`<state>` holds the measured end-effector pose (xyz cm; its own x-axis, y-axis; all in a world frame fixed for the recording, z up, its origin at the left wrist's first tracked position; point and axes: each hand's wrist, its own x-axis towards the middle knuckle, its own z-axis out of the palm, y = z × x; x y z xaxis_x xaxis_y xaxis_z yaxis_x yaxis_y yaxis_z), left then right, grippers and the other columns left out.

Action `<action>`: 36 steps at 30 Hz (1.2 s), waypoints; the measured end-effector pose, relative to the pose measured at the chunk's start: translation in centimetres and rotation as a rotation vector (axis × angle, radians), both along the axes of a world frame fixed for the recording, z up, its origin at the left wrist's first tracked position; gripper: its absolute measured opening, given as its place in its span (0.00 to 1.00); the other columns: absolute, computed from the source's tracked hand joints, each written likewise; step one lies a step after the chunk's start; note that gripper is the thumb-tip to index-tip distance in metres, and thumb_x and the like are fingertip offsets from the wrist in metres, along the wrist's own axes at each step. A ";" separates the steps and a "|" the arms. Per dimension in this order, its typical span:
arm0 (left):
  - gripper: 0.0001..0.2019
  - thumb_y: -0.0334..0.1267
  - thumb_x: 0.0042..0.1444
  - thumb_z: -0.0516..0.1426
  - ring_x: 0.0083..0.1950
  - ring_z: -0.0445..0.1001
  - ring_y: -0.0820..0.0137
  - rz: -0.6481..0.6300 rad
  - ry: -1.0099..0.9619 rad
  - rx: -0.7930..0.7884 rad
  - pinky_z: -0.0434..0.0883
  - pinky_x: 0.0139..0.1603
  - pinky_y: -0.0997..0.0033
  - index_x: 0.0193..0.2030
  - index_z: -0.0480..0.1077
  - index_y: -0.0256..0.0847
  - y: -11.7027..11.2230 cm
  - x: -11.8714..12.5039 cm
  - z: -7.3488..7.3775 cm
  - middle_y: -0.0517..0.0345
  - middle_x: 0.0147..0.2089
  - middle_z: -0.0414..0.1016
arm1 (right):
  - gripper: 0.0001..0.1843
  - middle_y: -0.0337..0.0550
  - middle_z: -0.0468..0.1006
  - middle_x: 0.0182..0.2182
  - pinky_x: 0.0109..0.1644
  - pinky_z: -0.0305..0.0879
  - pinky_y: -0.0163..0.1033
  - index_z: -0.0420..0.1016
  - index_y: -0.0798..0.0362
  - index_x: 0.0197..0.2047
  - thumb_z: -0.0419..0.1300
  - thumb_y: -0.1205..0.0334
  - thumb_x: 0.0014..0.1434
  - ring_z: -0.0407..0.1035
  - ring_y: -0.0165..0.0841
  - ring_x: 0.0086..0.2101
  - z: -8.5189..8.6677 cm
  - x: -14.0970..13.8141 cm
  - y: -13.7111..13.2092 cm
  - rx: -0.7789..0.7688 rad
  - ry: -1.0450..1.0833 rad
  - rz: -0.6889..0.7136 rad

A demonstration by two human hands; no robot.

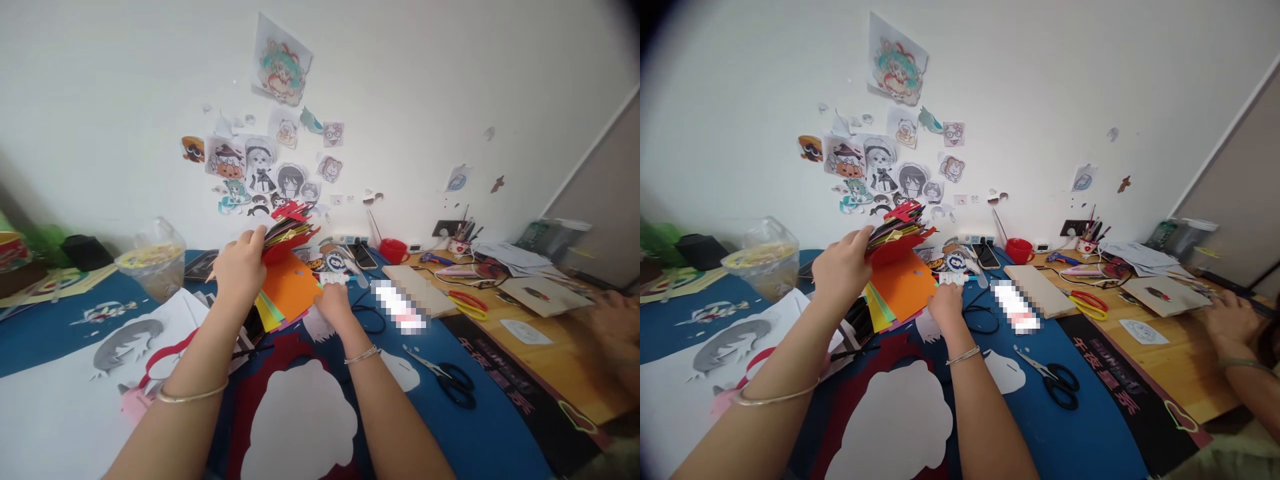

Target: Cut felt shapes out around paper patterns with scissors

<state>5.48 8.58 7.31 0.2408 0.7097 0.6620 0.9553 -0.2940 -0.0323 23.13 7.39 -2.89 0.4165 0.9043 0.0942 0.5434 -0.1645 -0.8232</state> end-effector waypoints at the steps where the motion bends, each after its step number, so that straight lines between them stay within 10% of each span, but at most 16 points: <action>1: 0.23 0.30 0.55 0.44 0.43 0.71 0.55 -0.006 -0.002 -0.001 0.62 0.27 0.67 0.59 0.53 0.43 0.0 0.0 0.0 0.46 0.51 0.70 | 0.12 0.49 0.68 0.51 0.53 0.60 0.52 0.70 0.55 0.47 0.57 0.62 0.60 0.64 0.40 0.49 -0.2 0.0 0.2 -0.021 -0.026 0.003; 18: 0.25 0.30 0.54 0.47 0.42 0.71 0.57 0.037 -0.088 0.054 0.57 0.25 0.68 0.59 0.54 0.44 0.3 -0.5 -0.1 0.50 0.53 0.71 | 0.15 0.47 0.69 0.49 0.47 0.66 0.49 0.67 0.55 0.50 0.55 0.59 0.62 0.68 0.38 0.45 -0.1 0.2 0.7 -0.280 -0.289 0.032; 25: 0.24 0.33 0.54 0.48 0.40 0.71 0.57 0.050 -0.110 0.092 0.53 0.24 0.67 0.59 0.55 0.43 0.5 -0.7 0.0 0.50 0.52 0.71 | 0.30 0.64 0.66 0.51 0.53 0.58 0.48 0.70 0.63 0.49 0.66 0.51 0.47 0.54 0.54 0.55 0.1 -0.7 0.3 -0.288 -0.373 -0.040; 36: 0.24 0.32 0.54 0.48 0.39 0.71 0.57 0.060 -0.120 0.121 0.54 0.23 0.66 0.59 0.57 0.41 0.6 -0.9 0.0 0.52 0.51 0.73 | 0.15 0.47 0.70 0.49 0.47 0.67 0.48 0.67 0.55 0.51 0.55 0.59 0.62 0.68 0.37 0.44 -0.2 -0.1 0.8 -0.279 -0.141 0.067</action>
<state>4.61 9.18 7.30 0.1148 0.6340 0.7648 0.9701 -0.2373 0.0510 23.04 8.14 -3.10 0.3553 0.9283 -0.1092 0.6661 -0.3334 -0.6672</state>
